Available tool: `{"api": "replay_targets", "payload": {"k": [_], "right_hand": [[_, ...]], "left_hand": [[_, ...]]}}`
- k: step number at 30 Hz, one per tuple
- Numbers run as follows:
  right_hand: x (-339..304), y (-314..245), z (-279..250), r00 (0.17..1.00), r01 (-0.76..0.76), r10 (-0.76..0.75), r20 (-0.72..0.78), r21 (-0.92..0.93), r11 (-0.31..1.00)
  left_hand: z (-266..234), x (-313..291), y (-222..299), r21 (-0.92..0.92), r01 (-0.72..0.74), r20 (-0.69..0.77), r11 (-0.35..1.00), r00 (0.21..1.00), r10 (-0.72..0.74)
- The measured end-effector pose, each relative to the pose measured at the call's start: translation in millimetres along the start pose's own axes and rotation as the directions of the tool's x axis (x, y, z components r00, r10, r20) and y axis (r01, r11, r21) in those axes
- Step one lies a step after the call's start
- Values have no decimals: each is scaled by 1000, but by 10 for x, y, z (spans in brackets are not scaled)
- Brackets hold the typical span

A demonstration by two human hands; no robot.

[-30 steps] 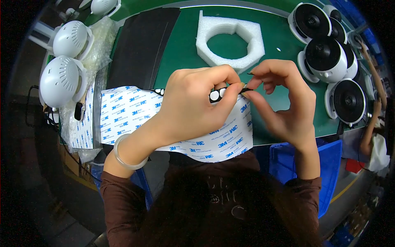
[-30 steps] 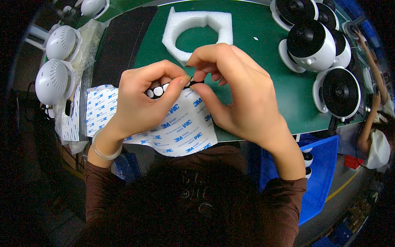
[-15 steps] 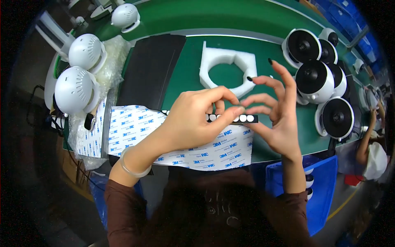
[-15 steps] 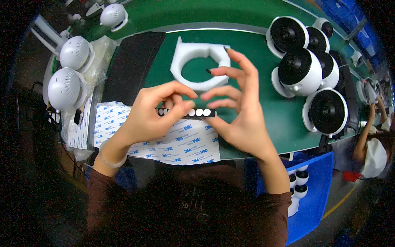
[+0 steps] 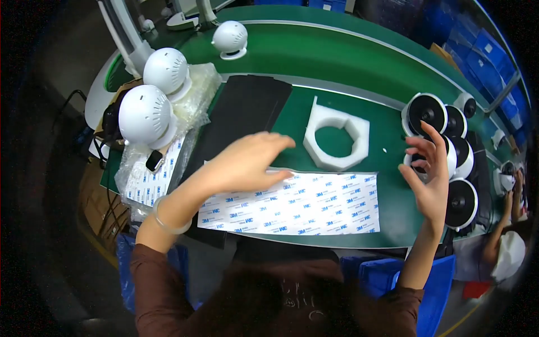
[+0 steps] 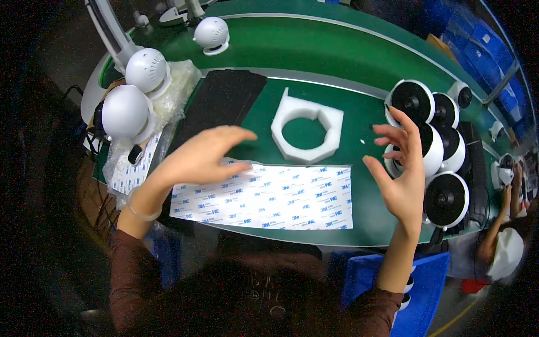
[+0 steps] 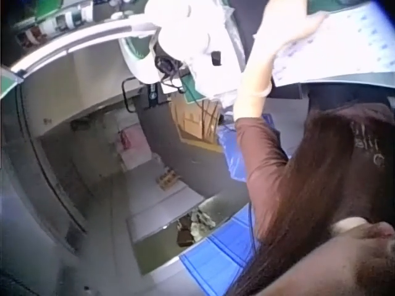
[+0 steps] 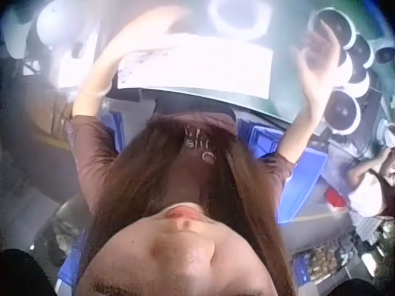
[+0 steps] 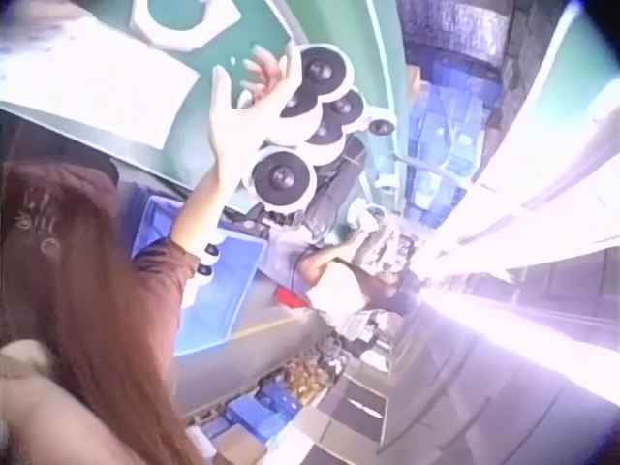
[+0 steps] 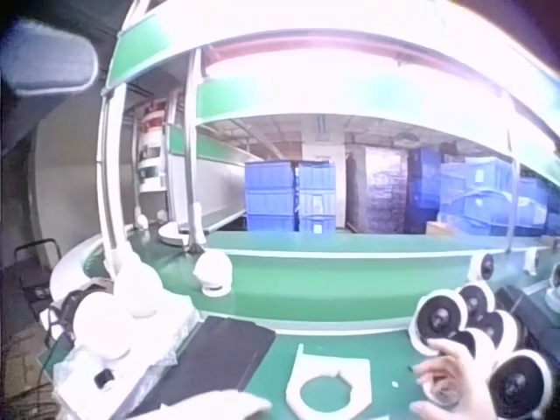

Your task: Applying adhesive pads to the bottom of security camera housings on a production line.

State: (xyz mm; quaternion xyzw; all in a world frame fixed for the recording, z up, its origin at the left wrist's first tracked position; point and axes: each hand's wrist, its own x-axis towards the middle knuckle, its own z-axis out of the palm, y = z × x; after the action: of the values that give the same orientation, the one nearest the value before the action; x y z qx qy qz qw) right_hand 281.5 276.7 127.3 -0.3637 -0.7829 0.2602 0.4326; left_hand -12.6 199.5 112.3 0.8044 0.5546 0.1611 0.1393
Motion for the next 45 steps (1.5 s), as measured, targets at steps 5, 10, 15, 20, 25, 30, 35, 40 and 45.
{"api": "replay_targets", "payload": {"k": [5, 10, 15, 20, 25, 30, 35, 40, 45], "right_hand": [[286, -223, 176, 1000, 13, -14, 15, 90, 996], [606, -290, 491, 985, 105, -126, 120, 171, 980], [678, -96, 554, 982, 78, -99, 163, 136, 988], [694, 92, 431, 984, -40, 25, 174, 81, 996], [781, 133, 449, 993, -1, -9, 116, 85, 996], [763, 176, 488, 989, 80, -81, 127, 11, 997], [771, 134, 570, 829, 553, -557, 49, -222, 803], [511, -33, 554, 806, 585, -591, -41, -102, 804], [354, -201, 464, 896, 435, -427, -124, 49, 899]], "left_hand": [[-302, 458, -337, 86, 95, -404, 992, 913, -53], [-527, 1121, -1169, 24, 451, -740, 892, 608, -288], [-432, 1574, -1825, -72, 673, -759, 736, 442, -479], [-480, 1838, -2345, 537, 630, -645, 561, 735, -209], [-541, 1979, -2450, 541, 523, -658, 659, 751, -56], [-758, 2030, -1871, 379, 482, -764, 790, 645, -27], [-1157, 1911, -902, -127, 86, -264, 988, 958, -117], [-813, 1721, -163, -416, 147, 356, 898, 934, 12], [-563, 1731, -84, -420, 253, 588, 871, 807, 49]]}}
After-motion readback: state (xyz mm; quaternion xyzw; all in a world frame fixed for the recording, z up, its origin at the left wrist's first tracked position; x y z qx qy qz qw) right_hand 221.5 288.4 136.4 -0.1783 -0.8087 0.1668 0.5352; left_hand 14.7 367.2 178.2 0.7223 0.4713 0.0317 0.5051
